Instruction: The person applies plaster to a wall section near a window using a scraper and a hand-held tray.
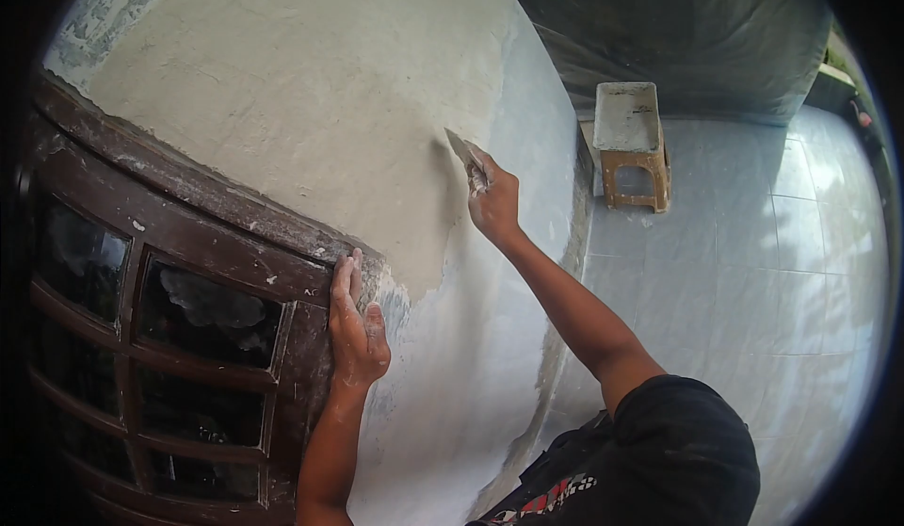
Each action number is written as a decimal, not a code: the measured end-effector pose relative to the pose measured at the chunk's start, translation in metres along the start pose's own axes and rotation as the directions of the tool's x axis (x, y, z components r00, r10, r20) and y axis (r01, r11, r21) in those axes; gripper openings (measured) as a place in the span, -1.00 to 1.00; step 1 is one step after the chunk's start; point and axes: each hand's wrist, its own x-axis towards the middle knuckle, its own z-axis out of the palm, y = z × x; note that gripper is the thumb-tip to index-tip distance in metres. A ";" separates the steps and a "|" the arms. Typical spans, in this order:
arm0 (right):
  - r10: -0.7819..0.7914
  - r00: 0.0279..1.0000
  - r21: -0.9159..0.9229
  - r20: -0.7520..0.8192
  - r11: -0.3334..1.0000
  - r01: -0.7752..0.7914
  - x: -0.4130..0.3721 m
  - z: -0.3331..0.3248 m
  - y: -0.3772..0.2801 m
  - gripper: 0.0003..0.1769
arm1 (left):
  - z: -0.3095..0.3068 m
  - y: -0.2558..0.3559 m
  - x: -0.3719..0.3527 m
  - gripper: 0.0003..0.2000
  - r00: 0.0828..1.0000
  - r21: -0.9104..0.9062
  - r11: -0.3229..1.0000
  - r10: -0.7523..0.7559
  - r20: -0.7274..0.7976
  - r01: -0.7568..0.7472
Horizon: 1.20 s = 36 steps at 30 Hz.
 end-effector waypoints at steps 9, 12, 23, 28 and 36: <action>-0.327 0.945 -0.249 -0.026 0.917 0.311 -0.006 0.029 0.004 -0.36 | -0.003 0.001 0.000 -0.40 0.992 0.003 0.999 -0.033 0.123 0.033; -0.404 0.912 -0.327 0.066 0.855 0.402 -0.007 0.034 0.010 -0.38 | -0.002 -0.001 -0.001 -0.39 0.994 -0.040 0.998 -0.051 0.099 0.055; -0.336 0.875 -0.274 0.348 0.857 0.437 0.005 0.016 0.000 -0.71 | -0.001 -0.007 0.001 -0.36 0.992 -0.147 0.982 -0.108 0.063 0.116; -0.354 0.845 -0.240 0.401 0.850 0.469 0.011 0.008 -0.007 -0.72 | 0.001 -0.005 0.003 -0.35 0.988 -0.179 0.972 -0.147 0.046 0.153; -0.277 0.812 -0.190 0.513 0.886 0.423 0.000 -0.011 -0.011 -0.67 | -0.001 -0.004 0.004 -0.32 0.991 -0.002 0.995 -0.102 0.089 0.103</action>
